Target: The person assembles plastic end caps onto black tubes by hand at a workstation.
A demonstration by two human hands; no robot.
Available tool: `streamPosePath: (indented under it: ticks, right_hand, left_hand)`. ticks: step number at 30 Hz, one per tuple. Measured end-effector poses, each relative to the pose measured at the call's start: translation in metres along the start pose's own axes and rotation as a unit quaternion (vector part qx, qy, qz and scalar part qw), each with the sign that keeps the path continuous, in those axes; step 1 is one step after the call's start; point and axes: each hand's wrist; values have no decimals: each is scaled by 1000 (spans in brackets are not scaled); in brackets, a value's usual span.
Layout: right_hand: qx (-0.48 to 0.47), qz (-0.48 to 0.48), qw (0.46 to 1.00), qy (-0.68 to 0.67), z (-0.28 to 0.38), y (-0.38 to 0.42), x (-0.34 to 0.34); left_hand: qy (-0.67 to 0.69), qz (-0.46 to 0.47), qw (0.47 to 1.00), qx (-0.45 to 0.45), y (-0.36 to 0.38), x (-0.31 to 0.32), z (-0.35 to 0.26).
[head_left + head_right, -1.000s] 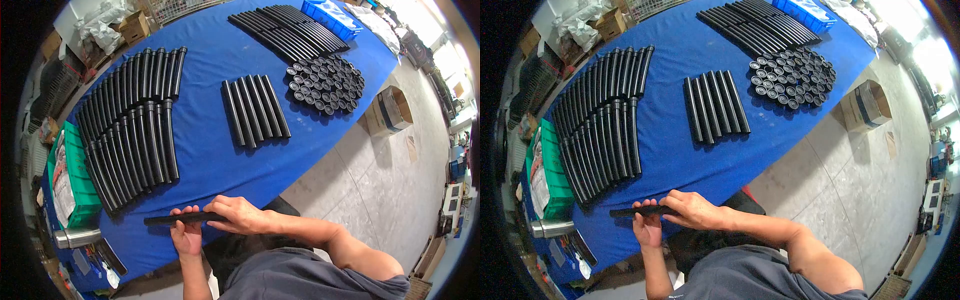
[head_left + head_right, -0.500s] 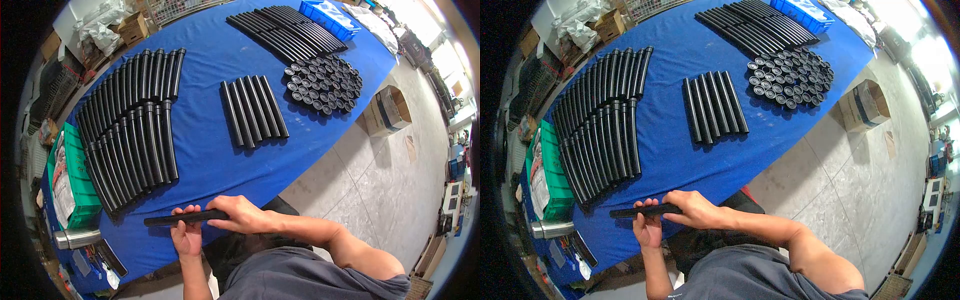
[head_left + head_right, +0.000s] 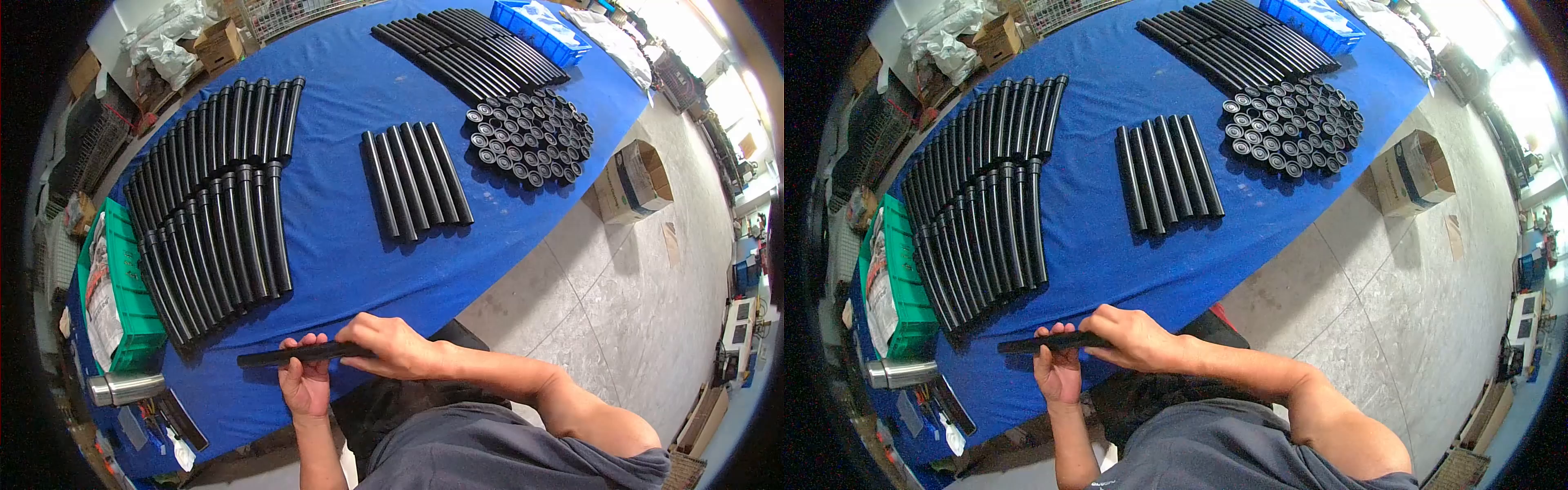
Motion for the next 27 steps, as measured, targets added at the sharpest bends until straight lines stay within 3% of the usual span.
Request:
streamPosePath:
  ticks: [1,2,5,8,14,17,18,22,27]
  right_hand:
    - [38,10,999,-33,2,0,-3]
    - [144,69,985,-71,7,-3,-10]
    - [99,21,993,-61,0,-1,-6]
    - [-49,-29,998,17,-8,3,-1]
    - [58,36,997,-19,-15,9,-6]
    - [-87,-23,991,94,-12,10,1]
    - [-93,-16,991,96,-10,11,0]
    - [48,39,996,-64,1,6,-15]
    - [-49,-26,998,32,-12,13,2]
  left_hand:
    - [-5,5,1000,0,0,0,0]
    - [-10,9,1000,-1,-1,1,0]
    - [-23,-10,1000,-2,-1,8,1]
    - [29,-31,999,-15,-2,8,-1]
    - [-31,4,1000,2,-1,8,2]
    - [2,-23,1000,-15,-1,7,-1]
    - [6,-15,1000,-10,0,5,-1]
    - [7,6,1000,-4,-1,1,0]
    - [-8,-13,1000,-8,-1,6,0]
Point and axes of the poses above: each hand's wrist, its own y-axis away from the middle knuckle, its own x-axis out of the palm, z = x × y, and after that the axes turned 1 degree about x, right-handed
